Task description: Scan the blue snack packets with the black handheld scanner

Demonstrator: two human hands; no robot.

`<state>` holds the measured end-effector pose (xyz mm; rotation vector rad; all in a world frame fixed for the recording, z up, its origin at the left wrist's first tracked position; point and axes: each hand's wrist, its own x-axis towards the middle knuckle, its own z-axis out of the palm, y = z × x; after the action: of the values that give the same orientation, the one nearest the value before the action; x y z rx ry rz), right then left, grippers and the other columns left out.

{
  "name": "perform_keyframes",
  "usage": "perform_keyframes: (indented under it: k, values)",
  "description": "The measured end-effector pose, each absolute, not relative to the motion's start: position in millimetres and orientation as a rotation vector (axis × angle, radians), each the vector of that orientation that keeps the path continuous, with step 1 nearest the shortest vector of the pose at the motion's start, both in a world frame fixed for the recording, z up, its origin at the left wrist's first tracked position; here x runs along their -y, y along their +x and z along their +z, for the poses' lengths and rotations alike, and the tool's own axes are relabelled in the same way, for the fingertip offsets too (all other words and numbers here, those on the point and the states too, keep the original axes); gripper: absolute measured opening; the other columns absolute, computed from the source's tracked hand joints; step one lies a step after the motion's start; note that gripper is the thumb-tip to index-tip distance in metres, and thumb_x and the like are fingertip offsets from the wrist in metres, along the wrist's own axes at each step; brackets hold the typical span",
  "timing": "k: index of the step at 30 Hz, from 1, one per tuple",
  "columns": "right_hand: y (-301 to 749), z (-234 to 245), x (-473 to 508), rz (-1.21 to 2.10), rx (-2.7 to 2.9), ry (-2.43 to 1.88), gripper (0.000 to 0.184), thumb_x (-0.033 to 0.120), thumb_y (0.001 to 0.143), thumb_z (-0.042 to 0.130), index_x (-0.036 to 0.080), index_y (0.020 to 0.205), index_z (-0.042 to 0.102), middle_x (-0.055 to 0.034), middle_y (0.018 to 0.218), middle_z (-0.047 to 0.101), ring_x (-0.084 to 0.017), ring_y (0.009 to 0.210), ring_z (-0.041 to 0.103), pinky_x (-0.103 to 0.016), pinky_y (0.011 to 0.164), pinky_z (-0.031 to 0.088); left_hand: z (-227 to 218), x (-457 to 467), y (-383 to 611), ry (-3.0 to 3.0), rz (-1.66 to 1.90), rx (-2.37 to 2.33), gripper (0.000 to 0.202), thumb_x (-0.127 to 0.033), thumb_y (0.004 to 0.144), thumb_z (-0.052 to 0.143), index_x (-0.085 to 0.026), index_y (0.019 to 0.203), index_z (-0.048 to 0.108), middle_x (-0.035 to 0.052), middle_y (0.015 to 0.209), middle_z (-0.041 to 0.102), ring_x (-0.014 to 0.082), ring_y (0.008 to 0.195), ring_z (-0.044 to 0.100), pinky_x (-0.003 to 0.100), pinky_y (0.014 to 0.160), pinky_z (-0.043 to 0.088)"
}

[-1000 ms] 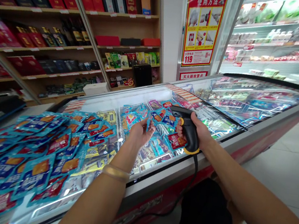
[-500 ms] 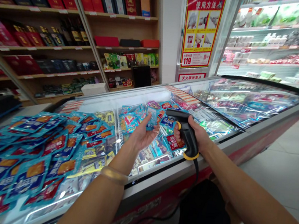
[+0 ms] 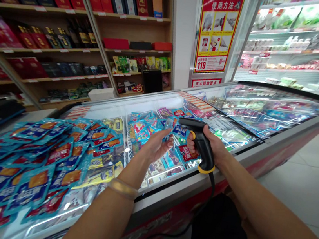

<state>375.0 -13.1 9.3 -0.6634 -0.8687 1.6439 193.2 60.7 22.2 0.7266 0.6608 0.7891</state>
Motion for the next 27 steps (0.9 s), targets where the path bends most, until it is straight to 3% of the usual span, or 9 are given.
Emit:
perform_keyframes:
  k: [4, 8, 15, 18, 21, 23, 27]
  values:
    - [377.1, 9.8, 12.1, 1.598, 0.851, -0.657, 0.049, 0.067, 0.081, 0.054, 0.017, 0.082, 0.055, -0.0069, 0.071, 0.057, -0.019, 0.067, 0.058, -0.028, 0.054, 0.049, 27.9, -62.3, 191.1, 0.77, 0.815, -0.721, 0.018, -0.032, 0.083, 0.066, -0.017, 0.087, 0.057, 0.0017, 0.074, 0.055, 0.0091, 0.058, 0.057, 0.017, 0.048, 0.044]
    - [364.3, 18.9, 9.4, 1.576, 0.825, -0.67, 0.051, 0.069, 0.081, 0.05, 0.018, 0.082, 0.056, -0.0072, 0.07, 0.057, -0.02, 0.067, 0.059, -0.029, 0.053, 0.049, 47.2, -69.2, 166.6, 0.95, 0.981, -0.884, 0.044, -0.055, 0.079, 0.064, -0.023, 0.11, 0.06, 0.005, 0.09, 0.061, 0.0171, 0.074, 0.065, 0.029, 0.066, 0.053]
    - [284.5, 38.2, -20.9, 1.715, 0.827, -0.548, 0.049, 0.064, 0.086, 0.049, 0.016, 0.083, 0.058, -0.0055, 0.066, 0.057, -0.017, 0.062, 0.057, -0.026, 0.056, 0.049, 72.1, -91.4, 32.6, 1.756, 1.407, -1.477, 0.057, -0.058, 0.08, 0.057, -0.017, 0.119, 0.063, 0.0096, 0.103, 0.069, 0.0271, 0.107, 0.06, 0.038, 0.09, 0.048]
    - [242.2, 40.5, -36.2, 1.854, 0.75, -0.508, 0.049, 0.061, 0.089, 0.045, 0.015, 0.081, 0.059, -0.0047, 0.065, 0.057, -0.014, 0.059, 0.055, -0.024, 0.057, 0.05, 64.3, -89.2, -24.5, 2.228, 1.198, -1.987, 0.055, -0.053, 0.083, 0.054, -0.021, 0.127, 0.06, 0.014, 0.127, 0.061, 0.0353, 0.128, 0.045, 0.055, 0.109, 0.029]
    - [208.5, 38.4, -44.9, 1.947, 0.695, -0.513, 0.051, 0.058, 0.093, 0.04, 0.014, 0.08, 0.06, -0.0049, 0.064, 0.057, -0.013, 0.058, 0.055, -0.023, 0.057, 0.049, 49.0, -81.0, -55.7, 2.416, 0.713, -2.248, 0.057, -0.058, 0.083, 0.052, -0.03, 0.132, 0.055, 0.0119, 0.151, 0.037, 0.0428, 0.142, 0.018, 0.07, 0.109, 0.01]
    - [194.7, 35.6, -47.1, 1.986, 0.687, -0.545, 0.051, 0.058, 0.094, 0.039, 0.014, 0.08, 0.06, -0.0046, 0.062, 0.057, -0.013, 0.056, 0.054, -0.023, 0.056, 0.049, 40.4, -77.4, -63.1, 2.423, 0.505, -2.277, 0.057, -0.06, 0.085, 0.047, -0.034, 0.135, 0.052, 0.0086, 0.157, 0.025, 0.0436, 0.144, 0.01, 0.071, 0.107, 0.009]
    - [188.9, 31.1, -47.2, 2.008, 0.695, -0.582, 0.051, 0.061, 0.091, 0.043, 0.014, 0.08, 0.061, -0.0045, 0.062, 0.057, -0.013, 0.055, 0.054, -0.023, 0.053, 0.047, 36.9, -76.6, -64.0, 2.453, 0.432, -2.287, 0.058, -0.06, 0.087, 0.04, -0.034, 0.139, 0.047, 0.0082, 0.158, 0.02, 0.0434, 0.144, 0.009, 0.07, 0.108, 0.01]
